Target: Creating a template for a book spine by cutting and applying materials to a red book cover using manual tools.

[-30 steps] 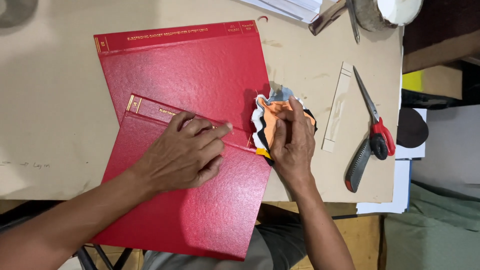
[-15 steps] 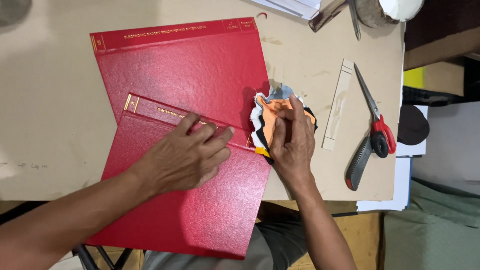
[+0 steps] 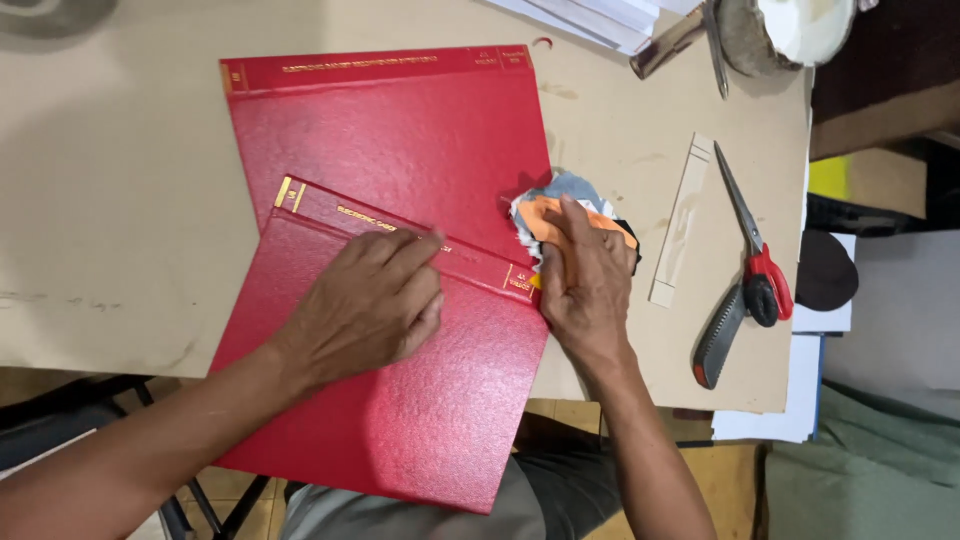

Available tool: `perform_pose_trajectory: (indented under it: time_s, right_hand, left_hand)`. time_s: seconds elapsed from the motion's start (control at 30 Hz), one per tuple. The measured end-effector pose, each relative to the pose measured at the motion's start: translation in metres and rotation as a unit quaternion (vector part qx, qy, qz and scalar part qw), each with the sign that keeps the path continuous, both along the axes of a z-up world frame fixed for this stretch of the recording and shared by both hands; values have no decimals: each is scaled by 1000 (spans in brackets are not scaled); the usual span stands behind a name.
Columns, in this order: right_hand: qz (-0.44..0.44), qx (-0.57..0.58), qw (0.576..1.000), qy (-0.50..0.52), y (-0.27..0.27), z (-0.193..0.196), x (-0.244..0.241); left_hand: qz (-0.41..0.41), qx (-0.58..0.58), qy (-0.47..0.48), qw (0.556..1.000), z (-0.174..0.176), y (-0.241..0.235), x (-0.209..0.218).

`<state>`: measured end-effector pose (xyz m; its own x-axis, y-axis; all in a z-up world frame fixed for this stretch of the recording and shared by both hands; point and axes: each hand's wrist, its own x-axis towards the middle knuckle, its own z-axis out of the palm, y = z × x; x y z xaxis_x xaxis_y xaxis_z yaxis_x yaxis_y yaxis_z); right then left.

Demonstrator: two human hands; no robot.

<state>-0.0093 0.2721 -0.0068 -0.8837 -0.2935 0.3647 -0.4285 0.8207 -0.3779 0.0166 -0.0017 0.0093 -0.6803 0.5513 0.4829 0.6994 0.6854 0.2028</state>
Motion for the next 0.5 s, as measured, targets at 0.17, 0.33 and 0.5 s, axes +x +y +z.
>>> perform_pose_trajectory:
  time_s: [0.17, 0.33, 0.5]
  right_hand:
    - [21, -88, 994, -69, -4, 23, -7]
    - [-99, -195, 938, -267, -45, 63, 8]
    - [152, 14, 988, 21, -57, 18, 14]
  left_hand:
    - [-15, -13, -22, 1000, -2, -3, 5]
    - [-9, -12, -24, 1000, -12, 0, 5]
    - [32, -9, 21, 999, -35, 4, 4]
